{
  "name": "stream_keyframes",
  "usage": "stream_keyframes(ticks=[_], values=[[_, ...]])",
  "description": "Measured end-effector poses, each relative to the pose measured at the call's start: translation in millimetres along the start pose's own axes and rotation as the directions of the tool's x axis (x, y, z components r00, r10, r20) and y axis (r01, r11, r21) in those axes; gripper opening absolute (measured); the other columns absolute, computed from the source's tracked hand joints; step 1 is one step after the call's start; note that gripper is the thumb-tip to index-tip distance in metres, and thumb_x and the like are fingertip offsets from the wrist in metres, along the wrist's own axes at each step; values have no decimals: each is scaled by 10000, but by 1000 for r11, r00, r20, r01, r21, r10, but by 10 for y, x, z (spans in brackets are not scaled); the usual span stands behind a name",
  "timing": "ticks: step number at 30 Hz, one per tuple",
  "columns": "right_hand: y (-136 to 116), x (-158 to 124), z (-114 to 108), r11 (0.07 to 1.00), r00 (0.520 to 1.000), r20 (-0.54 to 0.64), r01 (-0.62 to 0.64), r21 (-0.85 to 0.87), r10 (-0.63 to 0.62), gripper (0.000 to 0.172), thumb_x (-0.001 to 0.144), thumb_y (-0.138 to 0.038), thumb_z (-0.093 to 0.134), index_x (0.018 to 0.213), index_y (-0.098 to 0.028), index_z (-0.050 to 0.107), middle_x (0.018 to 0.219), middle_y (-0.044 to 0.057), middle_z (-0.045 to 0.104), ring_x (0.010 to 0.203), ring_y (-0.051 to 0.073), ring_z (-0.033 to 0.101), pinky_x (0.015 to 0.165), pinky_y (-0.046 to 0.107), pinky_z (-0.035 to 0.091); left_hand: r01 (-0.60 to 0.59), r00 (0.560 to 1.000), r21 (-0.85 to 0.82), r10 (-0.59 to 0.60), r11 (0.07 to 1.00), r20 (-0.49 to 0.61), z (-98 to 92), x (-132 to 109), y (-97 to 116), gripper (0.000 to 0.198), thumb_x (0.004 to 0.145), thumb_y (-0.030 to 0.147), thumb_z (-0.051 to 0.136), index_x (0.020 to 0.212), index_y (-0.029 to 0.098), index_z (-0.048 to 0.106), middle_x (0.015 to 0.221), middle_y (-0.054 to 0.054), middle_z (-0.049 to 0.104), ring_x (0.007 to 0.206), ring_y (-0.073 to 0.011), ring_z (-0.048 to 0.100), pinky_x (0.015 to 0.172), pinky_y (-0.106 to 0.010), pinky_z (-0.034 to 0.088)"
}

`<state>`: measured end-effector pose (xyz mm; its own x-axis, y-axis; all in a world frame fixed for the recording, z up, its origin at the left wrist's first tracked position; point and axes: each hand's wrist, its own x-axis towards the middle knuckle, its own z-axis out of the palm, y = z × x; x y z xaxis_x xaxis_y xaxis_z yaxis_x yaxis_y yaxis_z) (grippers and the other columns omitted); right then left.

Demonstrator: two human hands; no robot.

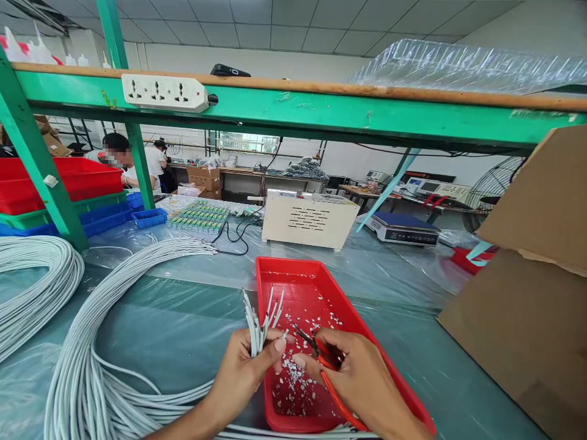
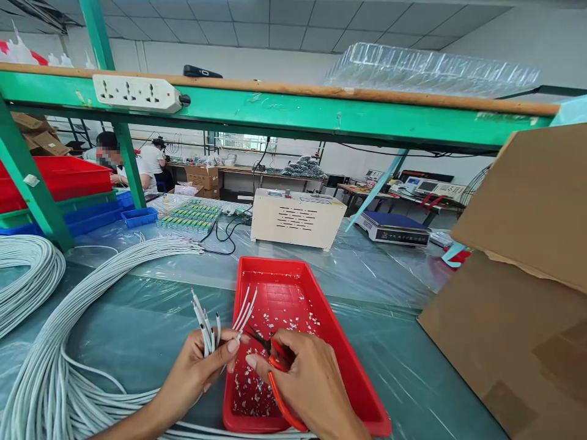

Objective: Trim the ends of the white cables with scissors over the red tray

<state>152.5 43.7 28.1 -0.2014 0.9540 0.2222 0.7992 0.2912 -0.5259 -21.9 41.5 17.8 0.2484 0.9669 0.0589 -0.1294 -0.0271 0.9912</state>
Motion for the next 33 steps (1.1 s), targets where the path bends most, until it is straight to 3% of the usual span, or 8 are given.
stream_keyframes(ticks=[6, 11, 19, 24, 33], values=[[-52, -16, -34, 984, 998, 56, 29, -175, -19, 465, 714, -553, 503, 507, -187, 305, 458, -71, 313, 451, 86, 259, 445, 217, 150, -7, 1000, 22, 6, 1000, 17, -6, -9, 20, 319, 746, 395, 564, 641, 98, 610, 490, 47, 430, 331, -9, 225, 332, -178, 117], [-70, -27, -17, 974, 998, 15, 56, -221, -54, 448, 712, -518, 521, 506, -184, 305, 449, -70, 339, 442, 83, 276, 453, 218, 141, -37, 998, 48, 35, 998, 55, -7, -24, -19, 303, 771, 359, 549, 598, 110, 570, 497, 47, 441, 347, -13, 261, 341, -168, 146], [-60, -69, -21, 947, 990, -50, 112, -302, -133, 384, 722, -482, 521, 510, -190, 392, 446, -43, 472, 441, 95, 369, 468, 217, 151, -27, 999, 59, 25, 998, 38, 3, -23, -16, 275, 749, 365, 569, 661, 106, 593, 516, 44, 464, 341, -12, 271, 327, -157, 163], [-67, -67, -17, 945, 991, -28, 118, -305, -133, 410, 721, -487, 522, 498, -185, 357, 429, -47, 462, 414, 87, 363, 455, 214, 145, -15, 999, 58, 13, 998, 38, 17, -24, 4, 288, 742, 371, 571, 638, 102, 575, 503, 34, 478, 348, -23, 291, 336, -160, 192], [-86, -84, -40, 918, 977, -98, 142, -371, -190, 380, 731, -446, 530, 489, -192, 383, 413, -46, 463, 416, 104, 374, 470, 219, 150, -16, 997, 93, 9, 996, 71, -16, -25, -23, 320, 741, 397, 559, 648, 93, 598, 541, -5, 542, 388, -40, 340, 352, -153, 265]])
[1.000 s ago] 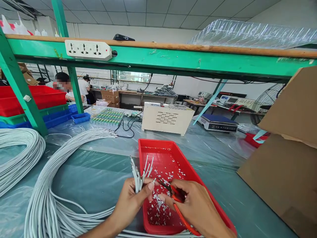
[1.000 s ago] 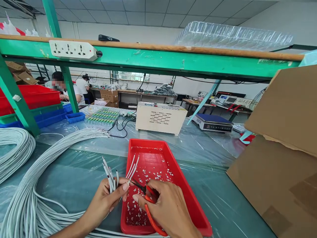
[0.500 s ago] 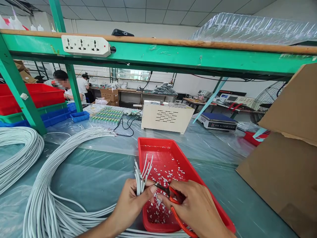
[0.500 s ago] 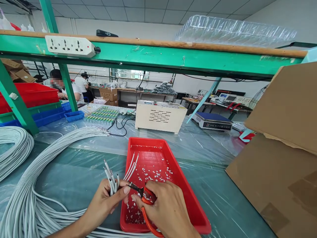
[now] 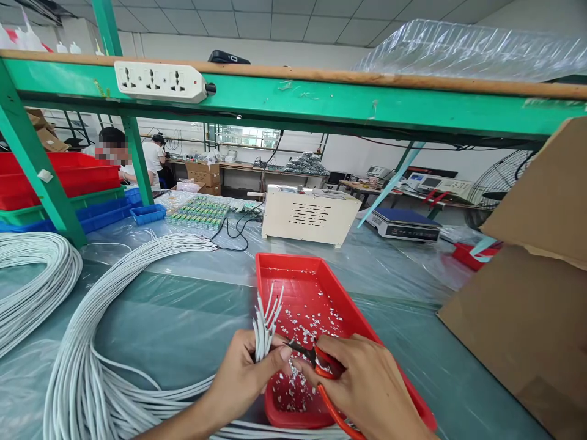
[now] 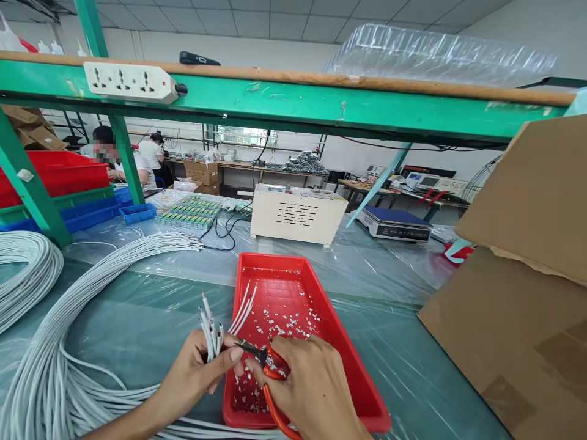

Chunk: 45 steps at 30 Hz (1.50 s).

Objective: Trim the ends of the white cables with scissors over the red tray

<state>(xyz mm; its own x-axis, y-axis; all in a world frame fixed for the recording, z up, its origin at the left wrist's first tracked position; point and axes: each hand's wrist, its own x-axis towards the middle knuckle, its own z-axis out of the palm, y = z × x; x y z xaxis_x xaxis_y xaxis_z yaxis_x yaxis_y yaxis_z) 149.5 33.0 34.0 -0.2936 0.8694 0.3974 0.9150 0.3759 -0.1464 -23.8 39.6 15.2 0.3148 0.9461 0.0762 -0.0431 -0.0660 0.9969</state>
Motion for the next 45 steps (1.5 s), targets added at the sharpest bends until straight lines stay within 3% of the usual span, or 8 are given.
stream_keyframes(ticks=[7, 12, 20, 30, 34, 38, 41, 45], values=[[-61, -5, -13, 1000, 999, 45, -15, 20, 14, 396, 746, -460, 510, 477, -192, 396, 413, -36, 484, 406, 105, 410, 455, 226, 156, 1, 991, -37, -6, 999, -133, 20, 20, 6, 202, 623, 300, 685, 629, 115, 604, 509, 20, 561, 372, -46, 365, 358, -163, 288], [-103, -29, -31, 999, 998, 59, -31, 22, 29, 395, 761, -475, 491, 480, -198, 459, 410, -21, 519, 379, 108, 431, 436, 236, 173, -88, 959, 111, 114, 990, -259, 48, -30, -3, 104, 631, 205, 671, 597, 121, 620, 573, -17, 612, 562, -127, 526, 555, -213, 408], [-83, -30, -38, 996, 997, -73, 9, -90, -15, 407, 781, -473, 458, 478, -201, 454, 410, -7, 518, 403, 131, 449, 458, 232, 193, -37, 994, 66, 44, 997, -97, 6, -21, 13, 144, 717, 264, 594, 701, 121, 600, 573, 11, 568, 423, -68, 412, 429, -181, 341], [-211, -102, 56, 997, 997, 18, -70, 10, 70, 445, 772, -511, 444, 452, -202, 436, 387, -21, 492, 351, 112, 424, 425, 250, 159, -219, 934, 376, 304, 901, -186, 34, -109, -5, 147, 748, 162, 539, 609, 148, 586, 606, -14, 599, 565, -125, 520, 558, -206, 393], [-208, -116, 64, 993, 990, 74, -121, 2, 120, 431, 763, -546, 436, 495, -209, 436, 400, -27, 489, 367, 128, 434, 420, 240, 180, -168, 945, 371, 256, 913, -202, 38, -101, 31, 166, 750, 162, 536, 588, 147, 567, 564, 1, 585, 531, -113, 503, 523, -192, 374], [-159, -72, 13, 977, 983, 147, -134, 165, 109, 324, 711, -496, 532, 565, -209, 495, 483, -22, 537, 449, 146, 479, 436, 220, 259, -109, 952, 237, 170, 965, -256, 45, -49, 75, 166, 716, 200, 589, 566, 134, 561, 565, -5, 591, 532, -112, 497, 506, -185, 371], [-137, -33, 18, 882, 977, 158, -196, 428, 141, 314, 730, -471, 517, 583, -194, 519, 538, -3, 546, 516, 155, 489, 476, 226, 342, -99, 949, 217, 158, 971, -272, 50, -36, 86, 181, 708, 217, 602, 554, 127, 572, 550, -7, 585, 524, -110, 486, 503, -187, 367], [-147, -16, 145, 535, 964, 205, -266, 802, 171, 242, 725, -409, 562, 751, -171, 600, 675, 21, 593, 629, 162, 526, 588, 242, 430, -92, 950, 261, 163, 961, -265, 71, -56, 58, 176, 707, 218, 601, 557, 125, 591, 534, -3, 577, 508, -105, 470, 487, -186, 349]])
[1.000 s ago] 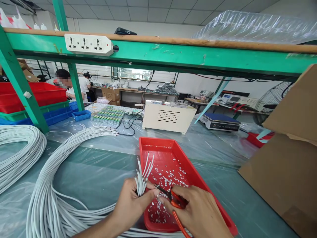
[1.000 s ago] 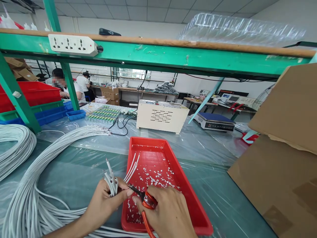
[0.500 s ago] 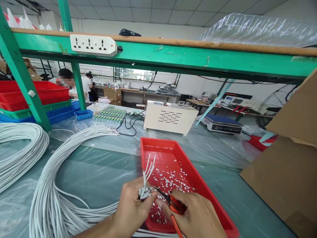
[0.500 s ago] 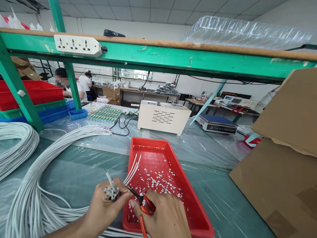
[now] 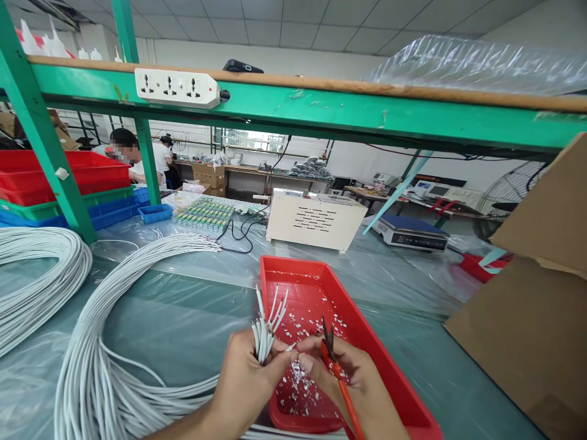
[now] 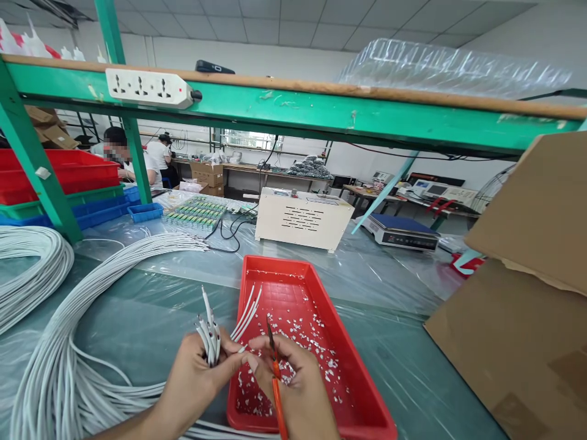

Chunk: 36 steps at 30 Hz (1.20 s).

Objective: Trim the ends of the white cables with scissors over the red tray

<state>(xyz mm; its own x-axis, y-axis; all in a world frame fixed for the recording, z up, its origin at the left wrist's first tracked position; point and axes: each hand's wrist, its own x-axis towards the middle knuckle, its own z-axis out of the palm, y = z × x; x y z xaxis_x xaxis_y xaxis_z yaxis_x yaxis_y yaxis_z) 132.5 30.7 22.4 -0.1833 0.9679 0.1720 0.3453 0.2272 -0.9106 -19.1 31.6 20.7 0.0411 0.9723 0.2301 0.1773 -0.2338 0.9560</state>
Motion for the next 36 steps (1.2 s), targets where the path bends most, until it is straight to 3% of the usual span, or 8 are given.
stream_keyframes(ticks=[7, 13, 20, 29, 36], values=[[79, -10, 137, 937, 988, -31, -135, 322, 153, 236, 610, -371, 689, 739, -176, 655, 671, 20, 617, 633, 171, 546, 608, 262, 440, -67, 998, 97, 68, 993, -6, 25, -46, -37, 166, 729, 201, 559, 576, 136, 569, 538, 7, 565, 505, -103, 463, 490, -182, 355], [1, -23, 161, 928, 980, -108, -117, 355, 165, 200, 588, -369, 704, 656, -185, 667, 623, 14, 624, 596, 162, 551, 590, 253, 446, -139, 990, 192, 142, 971, -3, 18, -59, -16, 149, 743, 177, 536, 597, 150, 545, 559, 15, 565, 496, -96, 470, 485, -174, 346], [61, -17, 179, 922, 971, -138, -133, 365, 194, 148, 566, -289, 713, 631, -169, 656, 569, 4, 610, 546, 139, 517, 535, 226, 421, -150, 989, 210, 149, 966, 21, 34, -73, -49, 145, 761, 210, 533, 635, 151, 572, 566, 4, 584, 521, -111, 499, 496, -179, 360], [54, -1, 152, 890, 962, -134, -162, 427, 240, 137, 531, -226, 704, 588, -156, 601, 502, -38, 509, 462, 85, 384, 450, 194, 315, -89, 994, 128, 79, 988, 77, 30, -48, -21, 145, 737, 198, 560, 640, 121, 636, 618, -31, 646, 578, -143, 564, 565, -198, 403], [-49, 42, 111, 877, 959, -108, -190, 442, 262, 192, 494, -275, 731, 550, -162, 586, 441, -66, 445, 414, 72, 361, 408, 181, 293, -37, 980, -1, 36, 999, 196, 3, -30, -12, 206, 774, 232, 524, 686, 108, 664, 599, -17, 610, 590, -130, 518, 566, -194, 390]])
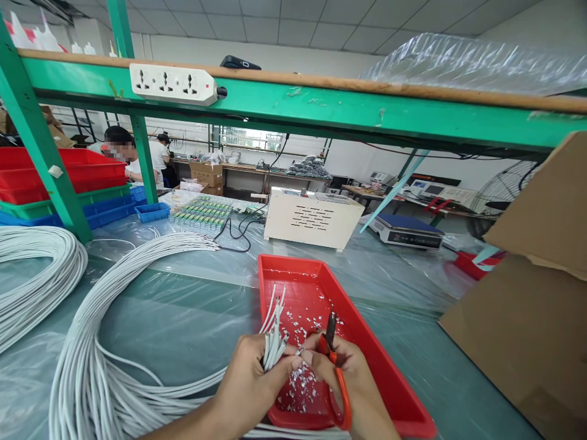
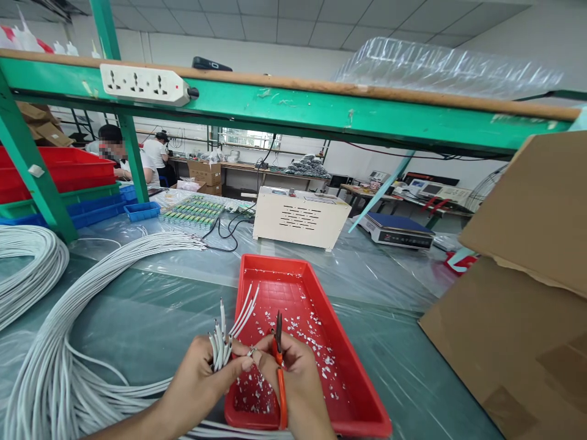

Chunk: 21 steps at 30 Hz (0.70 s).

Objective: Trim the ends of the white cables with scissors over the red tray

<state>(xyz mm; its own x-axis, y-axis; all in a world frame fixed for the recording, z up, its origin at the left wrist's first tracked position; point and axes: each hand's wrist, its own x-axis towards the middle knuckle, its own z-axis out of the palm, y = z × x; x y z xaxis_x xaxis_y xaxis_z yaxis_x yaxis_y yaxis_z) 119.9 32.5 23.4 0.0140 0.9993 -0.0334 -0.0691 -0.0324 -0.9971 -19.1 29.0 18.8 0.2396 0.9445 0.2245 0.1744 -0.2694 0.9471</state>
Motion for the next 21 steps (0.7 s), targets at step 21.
stream_keyframes(ticks=[21], values=[[-173, 268, -486, -54, 940, 99, 86, -995, -326, 190, 692, -150, 482, 529, -216, 553, 516, 51, 637, 560, 235, 581, 575, 306, 334, 375, 927, -529, -307, 761, 216, 66, 101, -176, 461, 605, 319, 725, 976, 89, 576, 566, 35, 541, 444, -65, 501, 426, -177, 425]])
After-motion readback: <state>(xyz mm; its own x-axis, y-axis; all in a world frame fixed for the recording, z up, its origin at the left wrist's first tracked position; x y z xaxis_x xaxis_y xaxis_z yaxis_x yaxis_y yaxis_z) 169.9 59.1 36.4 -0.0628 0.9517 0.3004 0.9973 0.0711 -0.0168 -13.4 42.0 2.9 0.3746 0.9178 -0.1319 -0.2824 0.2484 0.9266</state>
